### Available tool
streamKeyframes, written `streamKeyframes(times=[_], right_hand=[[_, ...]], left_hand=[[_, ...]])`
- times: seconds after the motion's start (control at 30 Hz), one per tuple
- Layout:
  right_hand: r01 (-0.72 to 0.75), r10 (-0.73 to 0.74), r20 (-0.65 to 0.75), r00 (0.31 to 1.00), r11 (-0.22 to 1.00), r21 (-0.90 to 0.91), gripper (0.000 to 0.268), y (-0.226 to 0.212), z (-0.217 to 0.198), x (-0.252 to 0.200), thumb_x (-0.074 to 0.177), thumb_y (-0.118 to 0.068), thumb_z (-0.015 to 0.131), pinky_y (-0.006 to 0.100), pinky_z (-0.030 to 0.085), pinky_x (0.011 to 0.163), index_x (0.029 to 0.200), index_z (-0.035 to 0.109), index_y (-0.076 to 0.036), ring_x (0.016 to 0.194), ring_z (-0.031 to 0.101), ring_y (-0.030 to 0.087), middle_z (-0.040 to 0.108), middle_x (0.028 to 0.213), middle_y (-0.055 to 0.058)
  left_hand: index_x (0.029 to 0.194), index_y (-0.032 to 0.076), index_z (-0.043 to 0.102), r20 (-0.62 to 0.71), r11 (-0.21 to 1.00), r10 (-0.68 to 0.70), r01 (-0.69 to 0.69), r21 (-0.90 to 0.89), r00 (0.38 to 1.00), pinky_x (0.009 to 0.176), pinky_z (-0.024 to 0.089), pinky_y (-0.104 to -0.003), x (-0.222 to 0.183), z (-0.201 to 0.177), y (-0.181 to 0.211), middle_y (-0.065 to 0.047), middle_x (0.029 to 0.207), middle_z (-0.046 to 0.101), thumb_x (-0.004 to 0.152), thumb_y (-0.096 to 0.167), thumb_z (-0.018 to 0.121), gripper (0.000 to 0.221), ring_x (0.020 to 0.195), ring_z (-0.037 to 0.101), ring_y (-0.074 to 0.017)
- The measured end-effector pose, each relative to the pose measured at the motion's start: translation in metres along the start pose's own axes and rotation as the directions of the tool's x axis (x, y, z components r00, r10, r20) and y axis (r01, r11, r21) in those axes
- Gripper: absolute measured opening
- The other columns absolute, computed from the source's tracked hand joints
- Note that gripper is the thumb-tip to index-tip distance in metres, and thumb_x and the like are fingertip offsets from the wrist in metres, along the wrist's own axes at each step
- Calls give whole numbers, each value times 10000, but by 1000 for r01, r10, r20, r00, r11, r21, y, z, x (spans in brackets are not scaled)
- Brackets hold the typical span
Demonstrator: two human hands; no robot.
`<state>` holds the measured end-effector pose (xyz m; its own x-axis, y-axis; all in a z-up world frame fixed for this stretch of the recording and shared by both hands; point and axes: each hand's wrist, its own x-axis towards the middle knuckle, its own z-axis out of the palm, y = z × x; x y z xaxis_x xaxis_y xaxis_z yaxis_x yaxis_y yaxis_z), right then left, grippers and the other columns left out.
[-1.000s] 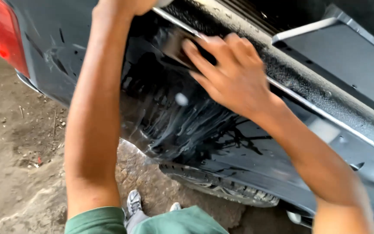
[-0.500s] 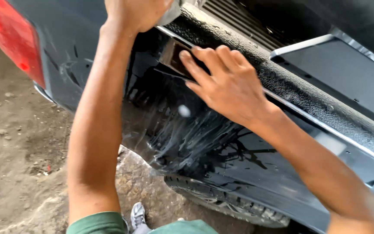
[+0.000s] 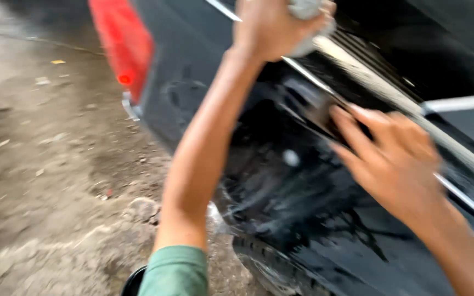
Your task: Wet sanding the exterior body panel of a black pickup truck using a sanding block and a cloth.
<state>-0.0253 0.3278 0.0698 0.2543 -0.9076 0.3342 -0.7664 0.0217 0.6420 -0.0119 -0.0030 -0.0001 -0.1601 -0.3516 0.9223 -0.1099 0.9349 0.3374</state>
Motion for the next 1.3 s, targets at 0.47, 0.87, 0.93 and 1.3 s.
streamKeyframes(times=[0.47, 0.87, 0.93, 1.3], right_hand=[[-50, 112, -102, 988, 877, 478, 522, 18, 136, -78, 979, -81, 668, 443, 443, 1239, 1465, 614, 100, 1445, 481, 347, 606, 1474, 211], [-131, 205, -107, 973, 870, 476, 491, 33, 194, -92, 1055, -149, 762, 361, 447, 1145, 1479, 646, 70, 1351, 548, 280, 624, 1392, 189], [-391, 502, 301, 811, 82, 917, 706, 64, 301, -186, 791, -208, 746, 362, 415, 1112, 1428, 483, -55, 1302, 524, 225, 553, 1386, 115], [-55, 80, -37, 996, 892, 449, 559, 23, 187, -77, 867, -59, 721, 417, 434, 1180, 1382, 548, 75, 1428, 502, 325, 548, 1500, 208]], left_hand=[[1256, 172, 656, 94, 991, -131, 131, 14, 987, 591, 641, -359, -3, 49, -21, 7, 682, 768, 747, 841, 579, 843, 559, 761, -158], [1275, 207, 616, -33, 996, -32, 29, -83, 999, 583, 648, -318, -7, 71, -34, 24, 784, 787, 833, 865, 522, 798, 598, 770, -102], [1362, 145, 573, -10, 990, -86, 84, -115, 996, 581, 595, -327, -4, 70, -37, -14, 761, 759, 797, 880, 501, 930, 548, 740, -110], [1389, 188, 564, 18, 994, -50, 52, -96, 999, 575, 577, -316, -11, 75, -40, 11, 749, 762, 827, 893, 491, 905, 539, 727, -100]])
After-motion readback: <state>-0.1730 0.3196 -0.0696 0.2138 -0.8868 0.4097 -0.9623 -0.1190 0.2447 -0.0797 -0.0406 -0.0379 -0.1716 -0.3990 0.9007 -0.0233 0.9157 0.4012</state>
